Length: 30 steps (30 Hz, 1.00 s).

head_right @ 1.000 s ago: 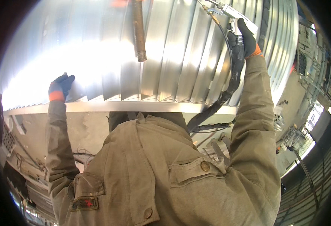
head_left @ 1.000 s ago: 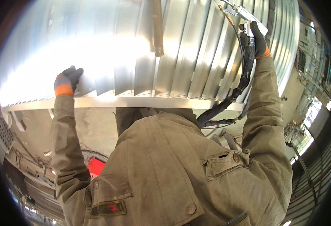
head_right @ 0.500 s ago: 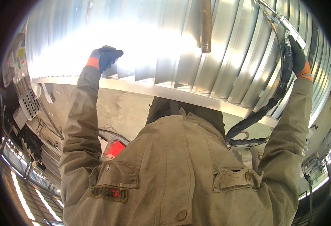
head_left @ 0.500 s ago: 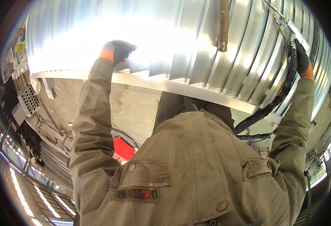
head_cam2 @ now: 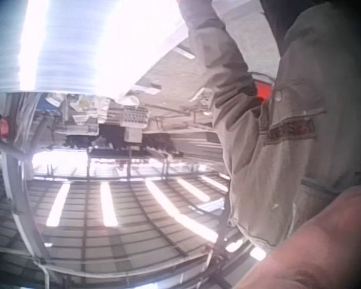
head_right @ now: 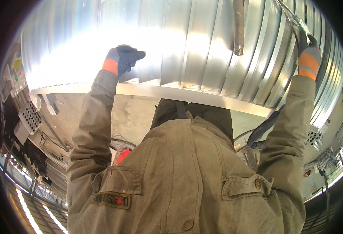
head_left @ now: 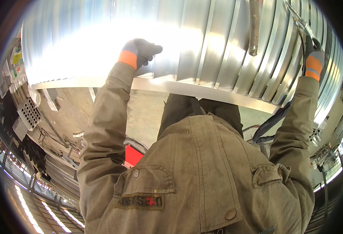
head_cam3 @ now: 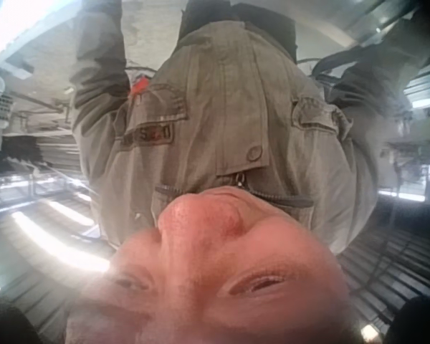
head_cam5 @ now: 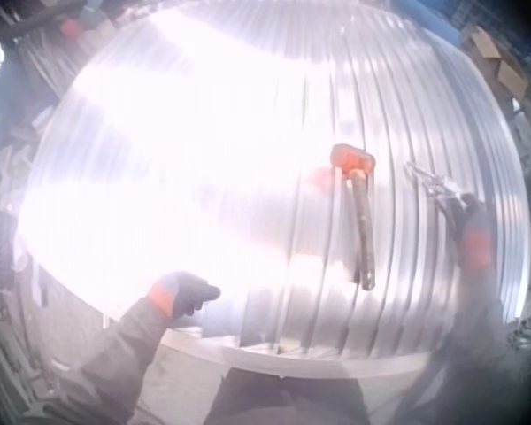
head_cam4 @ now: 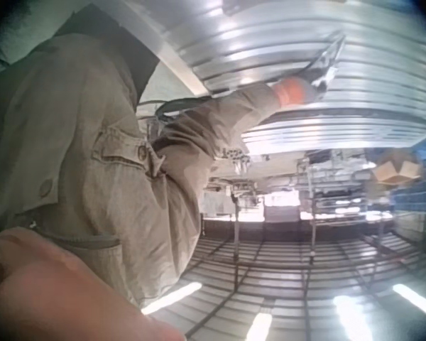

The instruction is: The person welds a metal strip to a curved metal panel using a handheld welding torch, then taps the joint with a rubber mallet. The person repeats this weld-and-tap cycle along the seam.

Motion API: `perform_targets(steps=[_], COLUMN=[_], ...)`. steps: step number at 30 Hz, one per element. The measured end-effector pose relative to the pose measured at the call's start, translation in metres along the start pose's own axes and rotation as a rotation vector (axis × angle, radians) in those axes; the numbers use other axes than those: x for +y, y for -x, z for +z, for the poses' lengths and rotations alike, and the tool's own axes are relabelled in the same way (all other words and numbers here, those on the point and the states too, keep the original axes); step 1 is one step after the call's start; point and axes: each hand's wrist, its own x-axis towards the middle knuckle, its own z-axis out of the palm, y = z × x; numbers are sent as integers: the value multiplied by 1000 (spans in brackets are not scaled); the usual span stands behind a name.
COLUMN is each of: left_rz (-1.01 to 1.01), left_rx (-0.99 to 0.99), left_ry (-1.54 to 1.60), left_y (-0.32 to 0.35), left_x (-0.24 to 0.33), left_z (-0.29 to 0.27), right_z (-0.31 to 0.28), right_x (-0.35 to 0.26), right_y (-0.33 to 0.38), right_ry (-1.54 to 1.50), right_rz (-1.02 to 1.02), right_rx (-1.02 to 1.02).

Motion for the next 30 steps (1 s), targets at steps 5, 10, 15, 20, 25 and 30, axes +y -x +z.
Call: perform_targets(steps=[5,10,15,20,25,30], left_rz=[29,8,34,63,84,64], left_rx=[-8,-27,-33,-45,-59,-42], left_ry=[64,-19,-116,-18,50,55], left_y=[0,-4,-8,-8,-4,0], left_x=[0,-1,-5,-9,-8,-8], left_z=[-1,-4,-2,-3,-6,-5], right_z=[3,-17,-37,-100,-114,-108], right_x=[-171,-256,-261,-229,-221,-215], right_y=[84,115,128,230,342,362], right_ry=[-399,-295,-516,-763,-515,-687], right_rz=[-339,-250,29,-180,-158,-108], right_rx=[-233,-307,-303,-571,-991,-904])
